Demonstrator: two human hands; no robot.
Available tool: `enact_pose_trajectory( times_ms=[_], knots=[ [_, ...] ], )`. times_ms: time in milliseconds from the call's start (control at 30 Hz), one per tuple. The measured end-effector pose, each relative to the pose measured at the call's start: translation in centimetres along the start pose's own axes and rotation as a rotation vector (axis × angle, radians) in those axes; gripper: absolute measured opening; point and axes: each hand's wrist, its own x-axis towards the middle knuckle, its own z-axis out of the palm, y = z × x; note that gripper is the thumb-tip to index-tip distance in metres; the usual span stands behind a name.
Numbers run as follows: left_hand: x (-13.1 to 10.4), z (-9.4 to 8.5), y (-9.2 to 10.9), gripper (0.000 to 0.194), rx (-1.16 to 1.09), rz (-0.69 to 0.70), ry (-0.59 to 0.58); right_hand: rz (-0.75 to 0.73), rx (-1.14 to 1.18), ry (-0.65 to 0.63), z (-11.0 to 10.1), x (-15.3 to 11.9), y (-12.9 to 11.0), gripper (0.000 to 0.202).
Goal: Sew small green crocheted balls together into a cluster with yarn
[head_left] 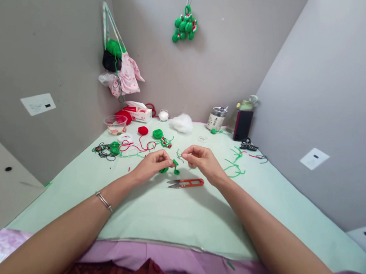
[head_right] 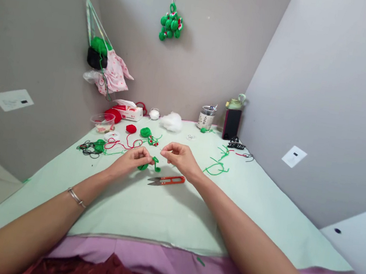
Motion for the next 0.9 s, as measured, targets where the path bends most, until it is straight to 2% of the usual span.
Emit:
enact_pose_trajectory(
  times_ms=[167,333,467,733,900],
  knots=[
    [0.0,0.0,0.4,0.026,-0.168,-0.028,0.017,-0.039,0.036,-0.101,0.9,-0.3,0.4,0.029],
    [-0.2,0.0,1.2,0.025,-0.313,-0.024,0.066,0.015,0.080,-0.102,0.9,-0.1,1.0,0.032],
    [-0.3,0.0,1.5,0.028,-0.411,-0.046,0.053,0.031,0.075,-0.114,0.9,-0.3,0.6,0.029],
    [-0.2,0.5,0.9,0.031,-0.385,-0.057,0.094,-0.022,0.058,-0.111,1.8,-0.6,0.2,0.032],
    [-0.4,0.8,1.3,0.033,-0.406,-0.063,0.156,0.013,0.080,-0.111,1.8,-0.7,0.3,0.031]
  ],
)
